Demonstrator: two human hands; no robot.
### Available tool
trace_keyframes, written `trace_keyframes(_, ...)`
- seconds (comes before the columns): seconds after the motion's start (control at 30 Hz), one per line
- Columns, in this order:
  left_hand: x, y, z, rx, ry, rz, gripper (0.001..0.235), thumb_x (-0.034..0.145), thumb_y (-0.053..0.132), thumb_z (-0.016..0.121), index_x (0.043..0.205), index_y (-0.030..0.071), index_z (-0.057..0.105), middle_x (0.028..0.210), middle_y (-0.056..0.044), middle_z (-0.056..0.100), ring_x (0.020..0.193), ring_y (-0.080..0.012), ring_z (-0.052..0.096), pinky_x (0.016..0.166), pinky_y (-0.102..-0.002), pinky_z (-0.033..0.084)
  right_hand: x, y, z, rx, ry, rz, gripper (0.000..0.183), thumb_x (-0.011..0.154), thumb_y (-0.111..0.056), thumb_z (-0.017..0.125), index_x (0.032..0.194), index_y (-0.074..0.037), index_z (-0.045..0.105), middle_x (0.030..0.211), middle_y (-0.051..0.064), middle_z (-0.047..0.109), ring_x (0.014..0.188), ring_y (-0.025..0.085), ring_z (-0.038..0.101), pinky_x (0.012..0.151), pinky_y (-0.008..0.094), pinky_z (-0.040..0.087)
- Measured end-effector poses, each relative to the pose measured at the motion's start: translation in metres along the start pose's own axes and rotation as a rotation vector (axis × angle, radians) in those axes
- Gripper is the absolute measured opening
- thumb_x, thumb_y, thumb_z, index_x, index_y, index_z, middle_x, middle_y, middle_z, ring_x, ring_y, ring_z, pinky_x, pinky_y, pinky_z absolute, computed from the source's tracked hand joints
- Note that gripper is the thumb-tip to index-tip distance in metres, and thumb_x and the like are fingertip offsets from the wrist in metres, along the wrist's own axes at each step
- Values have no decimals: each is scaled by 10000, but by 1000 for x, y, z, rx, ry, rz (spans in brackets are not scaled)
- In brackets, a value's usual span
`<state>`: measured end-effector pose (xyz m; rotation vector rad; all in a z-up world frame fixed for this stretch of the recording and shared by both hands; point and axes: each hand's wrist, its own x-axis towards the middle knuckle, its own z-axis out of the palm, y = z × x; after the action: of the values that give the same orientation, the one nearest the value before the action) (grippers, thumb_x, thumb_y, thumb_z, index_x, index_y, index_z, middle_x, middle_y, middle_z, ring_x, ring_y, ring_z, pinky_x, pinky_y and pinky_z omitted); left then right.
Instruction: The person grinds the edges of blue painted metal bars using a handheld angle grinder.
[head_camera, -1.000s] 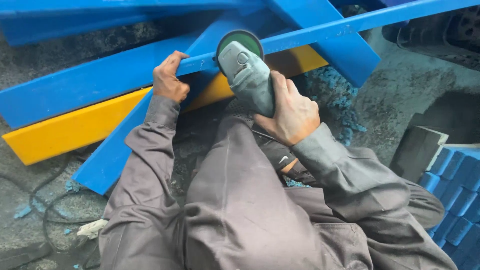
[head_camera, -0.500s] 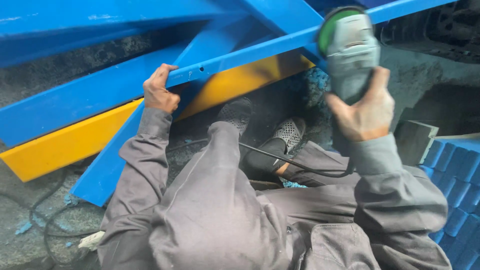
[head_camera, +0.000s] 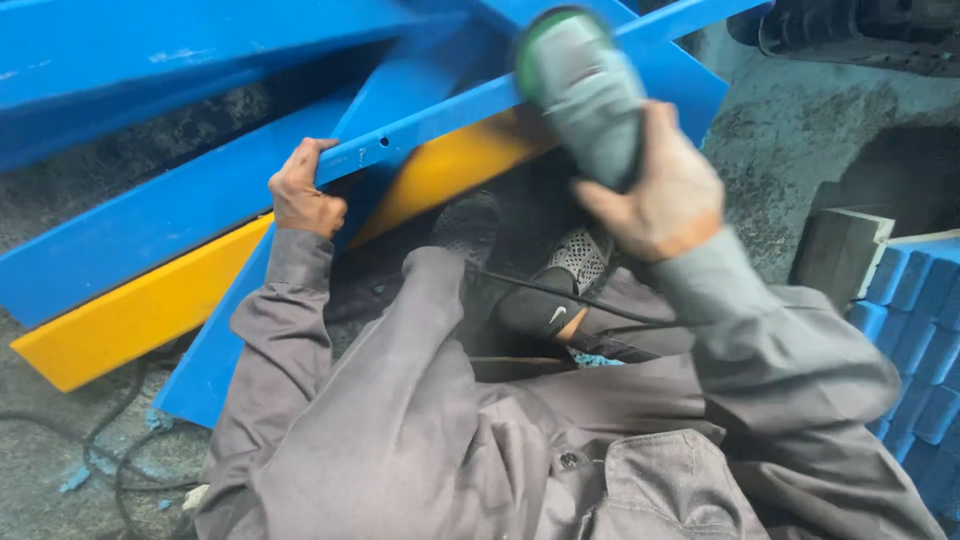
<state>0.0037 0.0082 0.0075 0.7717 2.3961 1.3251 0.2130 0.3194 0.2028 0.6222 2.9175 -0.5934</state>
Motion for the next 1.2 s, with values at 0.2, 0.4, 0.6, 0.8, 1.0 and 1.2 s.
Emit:
trace_keyframes(0.2,2,3,2,-4,3,78,383,839,24,844,1174,13,659,1100,-222,712,1015,-422,716,849,-432,565,-28,111,-48,-46,329,183,592,968,-238,831,1335,-6,428,1140,263,737,1074,406,769,924,441,609)
trace_keyframes(0.4,-4,2,-4,29,-15,79,386,859,69,874,1183,14,671,1110,-210,720,1040,-415,720,867,-427,566,-17,30,-11,104,276,195,658,917,-291,847,1313,6,414,1108,254,715,1016,413,748,882,466,592)
trace_keyframes(0.6,3,8,0,40,-57,11,374,837,42,808,1188,22,680,1040,-198,715,926,-370,740,793,-410,559,10,-60,22,40,-285,190,944,770,-438,830,1475,-44,343,1193,252,612,886,454,694,736,511,573)
trace_keyframes(0.8,0,2,3,41,-22,73,372,869,8,825,1211,28,682,1056,-182,724,963,-341,753,837,-388,570,6,-5,8,142,-71,116,820,775,-427,854,1364,-55,422,1144,279,663,931,477,706,763,526,563)
trace_keyframes(1.0,-2,-12,6,84,0,87,459,781,-74,701,1227,30,686,1130,-196,735,1037,-364,748,872,-391,582,-8,97,-40,101,304,309,691,933,-387,888,1302,-11,441,1092,276,717,990,448,739,862,495,585)
trace_keyframes(1.2,-7,-14,13,6,49,-23,401,833,10,790,1209,69,665,1100,-174,743,1020,-351,757,866,-406,588,-10,80,-36,74,282,324,675,901,-354,891,1263,12,456,1153,291,721,1079,435,729,927,510,556)
